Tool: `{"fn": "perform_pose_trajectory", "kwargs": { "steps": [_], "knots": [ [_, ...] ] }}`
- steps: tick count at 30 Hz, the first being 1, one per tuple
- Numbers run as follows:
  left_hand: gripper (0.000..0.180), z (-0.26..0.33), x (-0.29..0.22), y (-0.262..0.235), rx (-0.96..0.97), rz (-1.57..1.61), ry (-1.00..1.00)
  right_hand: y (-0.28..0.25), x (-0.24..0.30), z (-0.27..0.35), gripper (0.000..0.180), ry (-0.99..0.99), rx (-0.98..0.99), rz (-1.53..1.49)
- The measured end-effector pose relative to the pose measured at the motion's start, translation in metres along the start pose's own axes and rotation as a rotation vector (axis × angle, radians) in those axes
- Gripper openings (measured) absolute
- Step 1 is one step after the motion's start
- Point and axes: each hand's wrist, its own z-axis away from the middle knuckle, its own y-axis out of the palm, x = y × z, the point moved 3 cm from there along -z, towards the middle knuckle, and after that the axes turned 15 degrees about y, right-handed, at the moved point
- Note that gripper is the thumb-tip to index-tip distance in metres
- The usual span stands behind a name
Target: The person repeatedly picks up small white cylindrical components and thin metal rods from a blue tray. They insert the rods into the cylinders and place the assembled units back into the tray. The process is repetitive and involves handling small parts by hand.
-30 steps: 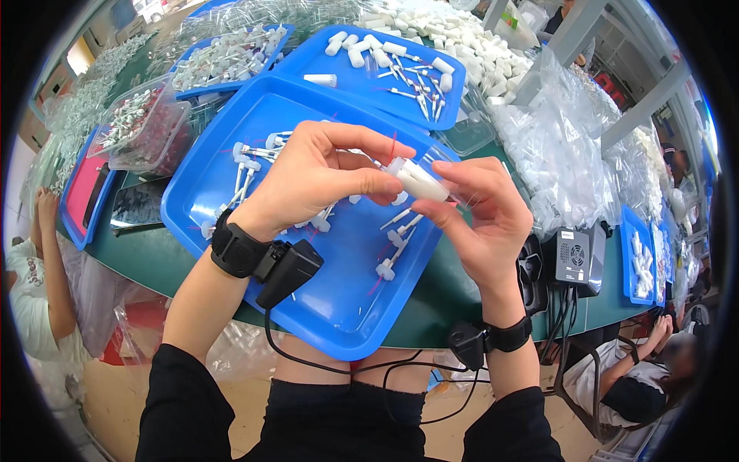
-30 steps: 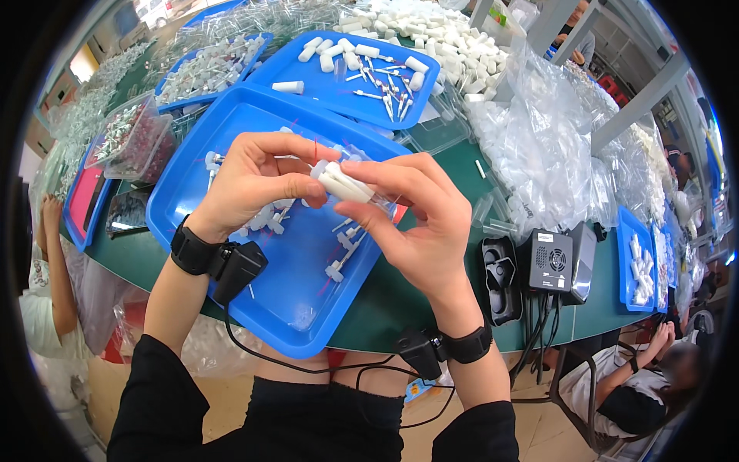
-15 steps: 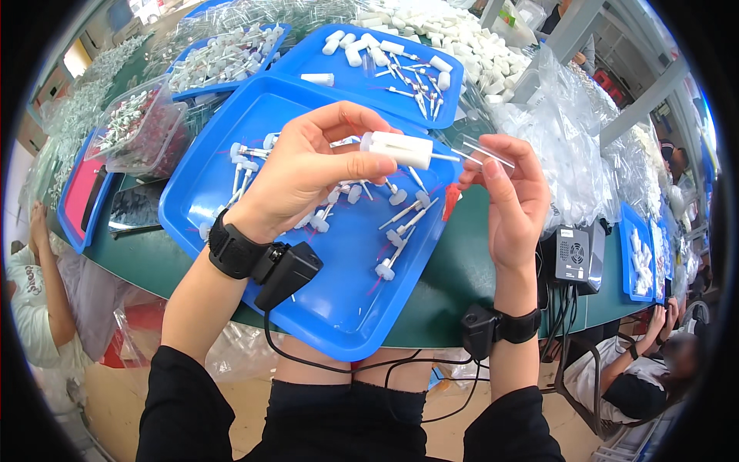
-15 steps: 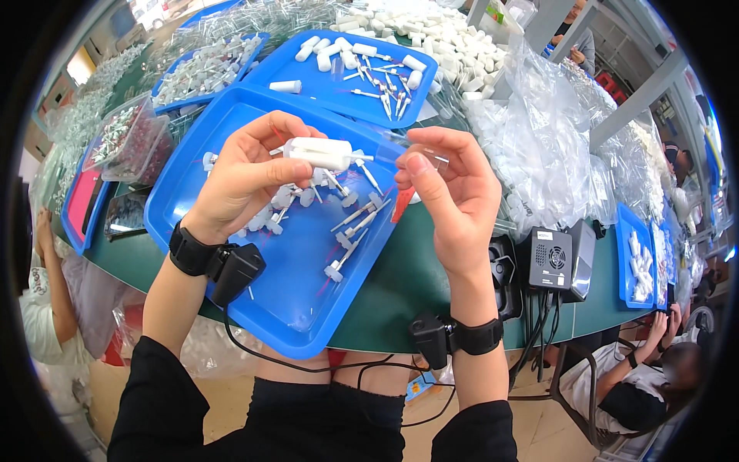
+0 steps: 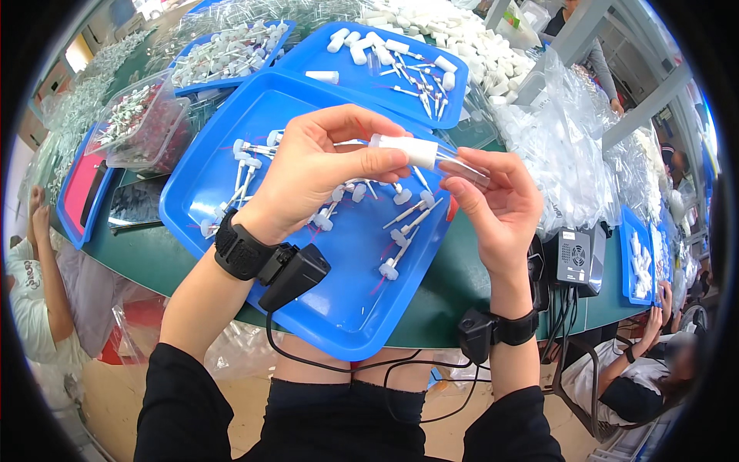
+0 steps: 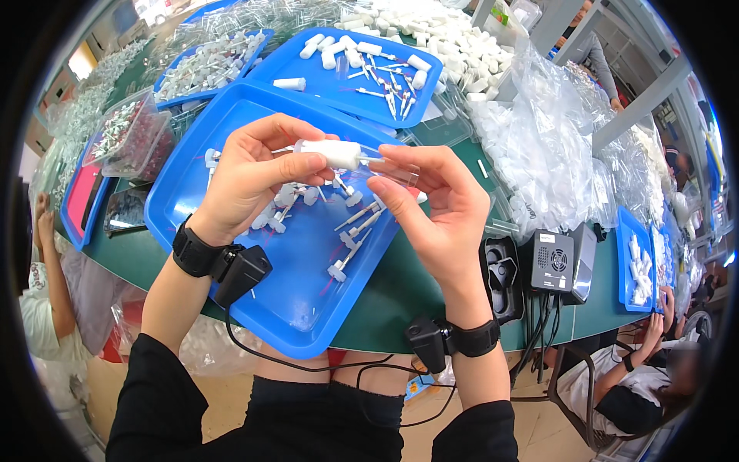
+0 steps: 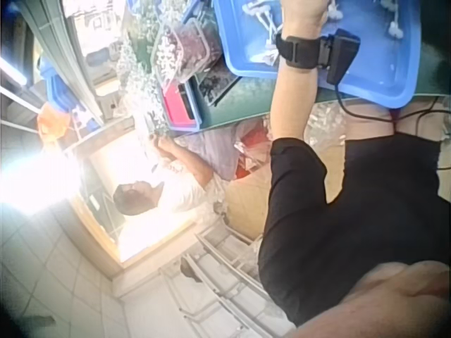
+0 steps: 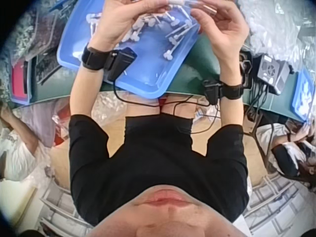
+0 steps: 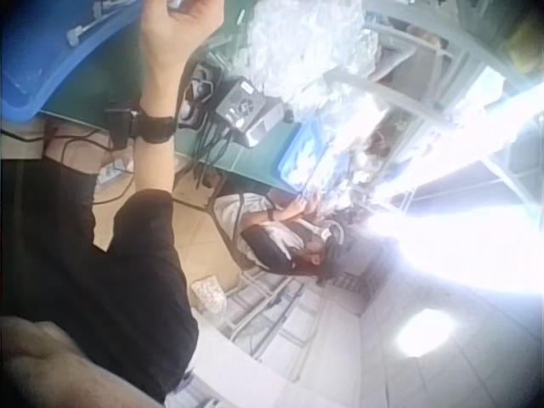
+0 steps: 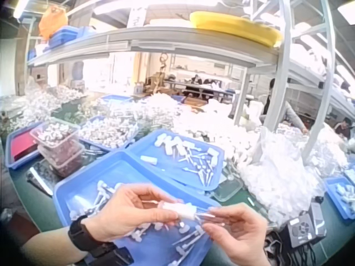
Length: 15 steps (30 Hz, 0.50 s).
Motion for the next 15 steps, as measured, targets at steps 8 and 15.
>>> {"fn": "perform_pose_trajectory", "kwargs": {
  "steps": [8,15],
  "knots": [
    [0.021,0.0001,-0.0073,-0.0025,0.107,-0.118,-0.134,0.0065,0.0012,0.0048,0.025,0.009,-0.008,0.033],
    [0.02,-0.0019,-0.0001,-0.0003,0.037,-0.103,-0.052,0.0027,-0.0055,0.0007,0.023,-0.013,-0.074,0.106]
  ]
}}
